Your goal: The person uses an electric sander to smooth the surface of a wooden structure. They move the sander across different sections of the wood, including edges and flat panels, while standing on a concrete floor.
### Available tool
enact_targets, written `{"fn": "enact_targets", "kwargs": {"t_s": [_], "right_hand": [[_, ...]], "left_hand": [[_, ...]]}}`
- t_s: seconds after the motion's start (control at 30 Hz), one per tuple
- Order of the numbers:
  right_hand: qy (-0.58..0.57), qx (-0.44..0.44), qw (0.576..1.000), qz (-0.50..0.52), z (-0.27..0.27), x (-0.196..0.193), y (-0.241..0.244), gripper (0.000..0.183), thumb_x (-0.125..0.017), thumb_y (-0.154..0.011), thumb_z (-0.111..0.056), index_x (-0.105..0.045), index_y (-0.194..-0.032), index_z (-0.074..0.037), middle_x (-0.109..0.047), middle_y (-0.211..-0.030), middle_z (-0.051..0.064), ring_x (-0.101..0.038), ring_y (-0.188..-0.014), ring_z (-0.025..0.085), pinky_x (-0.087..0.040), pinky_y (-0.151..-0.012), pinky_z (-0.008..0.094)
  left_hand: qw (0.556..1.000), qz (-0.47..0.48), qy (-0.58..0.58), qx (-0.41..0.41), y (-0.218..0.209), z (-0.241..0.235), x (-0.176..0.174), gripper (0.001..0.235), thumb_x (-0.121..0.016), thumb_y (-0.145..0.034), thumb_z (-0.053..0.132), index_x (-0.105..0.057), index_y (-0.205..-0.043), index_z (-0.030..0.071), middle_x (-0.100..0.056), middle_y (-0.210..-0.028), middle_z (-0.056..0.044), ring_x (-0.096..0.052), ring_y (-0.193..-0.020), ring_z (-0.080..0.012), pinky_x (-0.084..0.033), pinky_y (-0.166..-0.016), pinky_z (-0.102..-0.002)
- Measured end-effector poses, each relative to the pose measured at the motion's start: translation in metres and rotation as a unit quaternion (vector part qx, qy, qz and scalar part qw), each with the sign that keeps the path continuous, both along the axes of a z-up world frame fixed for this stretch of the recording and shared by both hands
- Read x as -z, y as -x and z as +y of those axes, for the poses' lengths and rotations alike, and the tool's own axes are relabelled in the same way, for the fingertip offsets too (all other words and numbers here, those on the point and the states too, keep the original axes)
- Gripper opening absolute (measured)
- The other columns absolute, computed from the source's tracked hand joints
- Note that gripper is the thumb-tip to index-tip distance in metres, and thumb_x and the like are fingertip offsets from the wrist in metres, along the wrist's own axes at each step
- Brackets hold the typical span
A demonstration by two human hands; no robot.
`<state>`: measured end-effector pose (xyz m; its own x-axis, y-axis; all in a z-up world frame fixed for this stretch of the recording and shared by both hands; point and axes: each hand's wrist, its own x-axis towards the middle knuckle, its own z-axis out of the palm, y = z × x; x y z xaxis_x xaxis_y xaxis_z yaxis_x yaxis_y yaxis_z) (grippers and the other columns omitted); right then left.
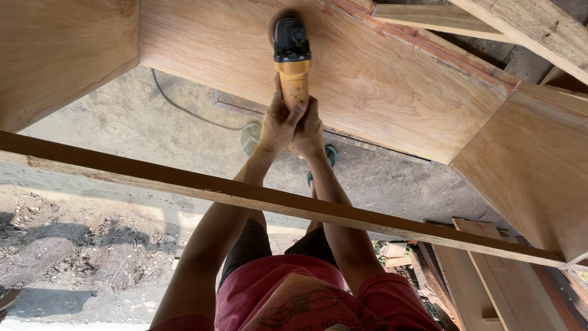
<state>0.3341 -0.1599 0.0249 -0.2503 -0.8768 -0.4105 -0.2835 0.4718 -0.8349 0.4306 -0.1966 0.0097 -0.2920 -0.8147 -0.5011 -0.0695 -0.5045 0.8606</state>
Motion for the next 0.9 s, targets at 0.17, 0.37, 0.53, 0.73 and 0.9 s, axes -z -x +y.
{"fn": "enact_targets", "kwargs": {"t_s": [0.17, 0.37, 0.53, 0.73, 0.9], "right_hand": [[-0.008, 0.022, 1.000, 0.018, 0.028, 0.014, 0.023, 0.046, -0.063, -0.104, -0.032, -0.036, -0.128, -0.003, -0.070, -0.110, 0.021, -0.077, -0.088, 0.032, -0.069, -0.069, 0.042], [0.087, 0.036, 0.991, 0.095, 0.047, 0.027, 0.020, 0.046, -0.067, -0.105, -0.029, -0.040, -0.129, -0.001, -0.066, -0.109, 0.025, -0.073, -0.091, 0.036, -0.065, -0.069, 0.049], [0.036, 0.010, 0.999, -0.005, 0.002, 0.039, -0.035, 0.037, -0.053, -0.109, -0.024, -0.034, -0.131, -0.003, -0.068, -0.111, 0.023, -0.076, -0.078, 0.027, -0.066, -0.062, 0.039], [-0.033, -0.079, 0.995, -0.045, -0.081, 0.024, -0.104, 0.032, -0.053, -0.103, -0.020, -0.036, -0.126, -0.007, -0.073, -0.103, 0.019, -0.078, -0.071, 0.030, -0.065, -0.059, 0.040], [-0.010, -0.099, 0.995, 0.013, -0.102, 0.012, -0.107, 0.038, -0.068, -0.099, -0.021, -0.040, -0.121, -0.007, -0.076, -0.092, 0.023, -0.076, -0.077, 0.037, -0.061, -0.063, 0.051]], "left_hand": [[0.993, -0.050, -0.083, 0.073, 0.027, 0.009, -0.016, 0.099, -0.060, -0.097, 0.047, 0.005, -0.163, 0.011, -0.068, -0.132, -0.020, -0.071, -0.120, -0.0283, -0.060, -0.101, -0.037], [0.976, -0.111, -0.016, 0.188, 0.031, 0.005, -0.016, 0.098, -0.066, -0.097, 0.042, -0.002, -0.164, 0.012, -0.067, -0.135, -0.024, -0.066, -0.124, -0.0339, -0.054, -0.106, -0.041], [0.991, -0.092, 0.004, 0.098, -0.029, -0.018, 0.000, 0.093, -0.057, -0.103, 0.044, 0.006, -0.162, 0.008, -0.060, -0.144, -0.023, -0.066, -0.125, -0.0309, -0.058, -0.102, -0.038], [0.993, 0.002, -0.066, -0.097, -0.105, -0.068, -0.007, 0.099, -0.063, -0.098, 0.041, 0.006, -0.163, 0.013, -0.062, -0.139, -0.029, -0.068, -0.119, -0.0294, -0.062, -0.097, -0.040], [0.992, -0.026, -0.036, -0.121, -0.115, -0.082, -0.017, 0.096, -0.066, -0.104, 0.043, 0.001, -0.168, 0.016, -0.056, -0.150, -0.023, -0.061, -0.134, -0.0275, -0.057, -0.109, -0.039]]}}
